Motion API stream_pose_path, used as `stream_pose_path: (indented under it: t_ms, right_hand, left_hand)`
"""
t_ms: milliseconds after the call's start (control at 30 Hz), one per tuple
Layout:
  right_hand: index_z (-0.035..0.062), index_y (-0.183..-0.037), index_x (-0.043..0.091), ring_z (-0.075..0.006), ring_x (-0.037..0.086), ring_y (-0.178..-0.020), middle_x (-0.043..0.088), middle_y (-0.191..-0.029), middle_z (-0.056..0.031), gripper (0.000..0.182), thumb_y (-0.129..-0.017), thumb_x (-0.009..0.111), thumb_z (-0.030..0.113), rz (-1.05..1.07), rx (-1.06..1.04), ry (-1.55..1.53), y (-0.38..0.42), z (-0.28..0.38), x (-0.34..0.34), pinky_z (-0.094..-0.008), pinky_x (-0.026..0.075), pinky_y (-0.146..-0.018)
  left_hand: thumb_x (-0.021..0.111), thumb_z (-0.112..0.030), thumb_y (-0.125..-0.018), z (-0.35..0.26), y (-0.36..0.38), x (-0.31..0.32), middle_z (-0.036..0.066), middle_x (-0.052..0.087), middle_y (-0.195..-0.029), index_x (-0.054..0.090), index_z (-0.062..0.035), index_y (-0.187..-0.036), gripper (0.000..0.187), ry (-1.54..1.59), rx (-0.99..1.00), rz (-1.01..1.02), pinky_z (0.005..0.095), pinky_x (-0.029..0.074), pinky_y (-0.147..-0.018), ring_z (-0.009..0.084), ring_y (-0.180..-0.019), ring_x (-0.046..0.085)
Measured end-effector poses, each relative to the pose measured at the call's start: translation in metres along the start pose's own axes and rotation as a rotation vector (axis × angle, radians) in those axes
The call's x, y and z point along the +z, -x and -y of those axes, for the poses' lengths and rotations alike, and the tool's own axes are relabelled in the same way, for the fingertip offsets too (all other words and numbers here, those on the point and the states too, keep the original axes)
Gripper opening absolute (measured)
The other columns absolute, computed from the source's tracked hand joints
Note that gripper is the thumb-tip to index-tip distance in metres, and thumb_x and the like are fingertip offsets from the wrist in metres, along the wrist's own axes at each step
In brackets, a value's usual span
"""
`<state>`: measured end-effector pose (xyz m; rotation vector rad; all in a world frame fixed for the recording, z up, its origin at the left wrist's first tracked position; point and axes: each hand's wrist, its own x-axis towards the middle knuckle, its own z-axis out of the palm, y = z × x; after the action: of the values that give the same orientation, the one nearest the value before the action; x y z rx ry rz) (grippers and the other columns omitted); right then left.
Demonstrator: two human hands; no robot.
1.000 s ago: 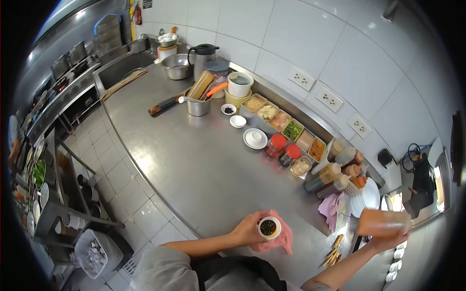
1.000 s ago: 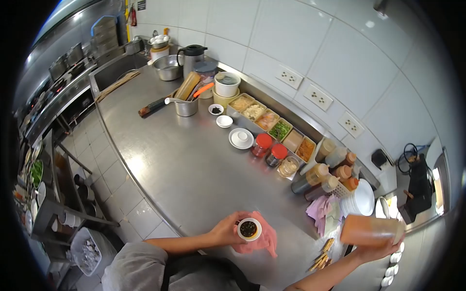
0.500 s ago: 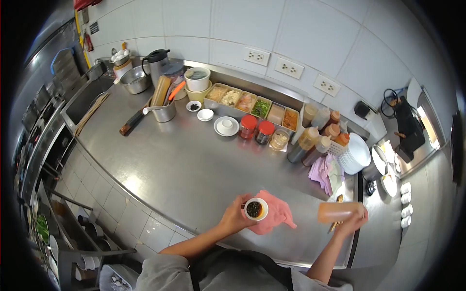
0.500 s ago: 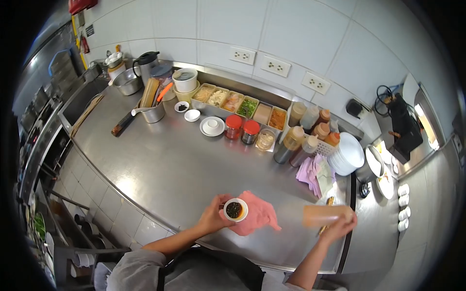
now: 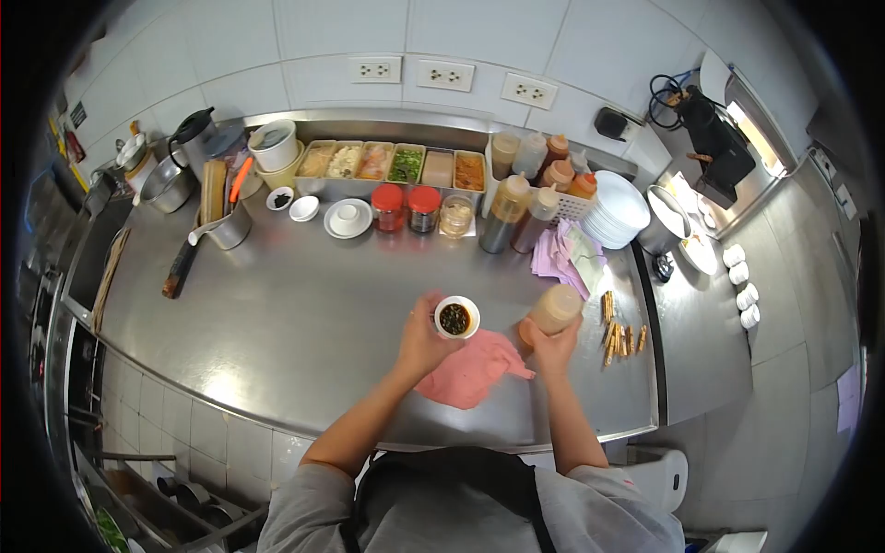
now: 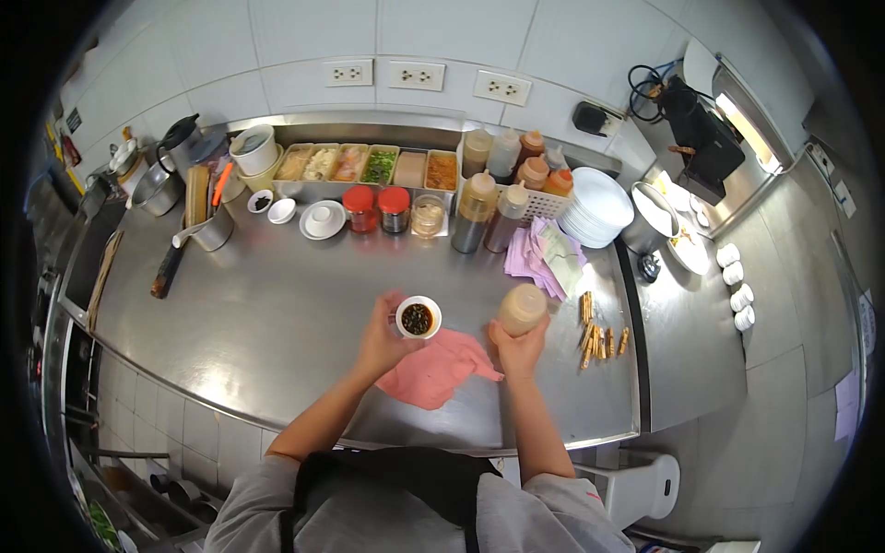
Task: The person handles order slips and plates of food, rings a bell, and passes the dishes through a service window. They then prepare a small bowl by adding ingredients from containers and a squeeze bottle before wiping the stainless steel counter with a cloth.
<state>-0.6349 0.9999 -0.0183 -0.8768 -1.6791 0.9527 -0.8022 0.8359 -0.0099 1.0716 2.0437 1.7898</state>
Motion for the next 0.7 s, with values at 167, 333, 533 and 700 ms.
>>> stream_pose_path:
  t_ms: [167,333,533,700]
  right_hand:
    - [0.0076,-0.12,0.048,-0.0296,0.051,-0.105,0.055,-0.111,-0.0113,0.069,-0.055,0.07,0.01,0.286,-0.503,0.662,-0.015,0.022,-0.003,-0.0448,0.034,-0.092]
    - [0.012,-0.117,0.054,-0.0262,0.051,-0.104,0.056,-0.11,-0.0067,0.054,-0.064,0.061,0.009,0.341,-0.801,0.907,-0.027,0.042,-0.005,-0.045,0.033,-0.089]
    - [0.013,-0.116,0.055,-0.0261,0.052,-0.106,0.057,-0.11,-0.0062,0.041,-0.074,0.052,0.012,0.37,-0.898,1.027,-0.038,0.037,-0.006,-0.0466,0.034,-0.089]
    - [0.0129,-0.114,0.056,-0.0265,0.053,-0.106,0.058,-0.11,-0.0063,0.039,-0.076,0.052,0.012,0.372,-0.875,1.041,-0.039,0.036,-0.004,-0.0467,0.034,-0.089]
  left_hand:
    - [0.081,-0.012,-0.053,0.011,-0.019,0.016,0.016,0.059,-0.109,0.04,-0.0004,-0.122,0.081,-0.083,0.057,0.046,0.0416,0.046,-0.084,0.0345,-0.098,0.056]
    - [0.082,-0.009,-0.052,0.007,-0.031,0.025,0.016,0.056,-0.114,0.037,-0.0004,-0.125,0.086,-0.16,-0.017,0.16,0.0367,0.046,-0.089,0.0298,-0.105,0.056]
    - [0.081,-0.013,-0.054,0.018,-0.035,0.037,0.014,0.057,-0.113,0.036,-0.0039,-0.126,0.085,-0.183,0.019,0.184,0.0429,0.044,-0.087,0.0356,-0.101,0.052]
    - [0.082,-0.014,-0.054,0.022,-0.037,0.042,0.013,0.057,-0.114,0.036,-0.0046,-0.127,0.086,-0.17,0.005,0.199,0.0427,0.043,-0.088,0.0353,-0.103,0.051]
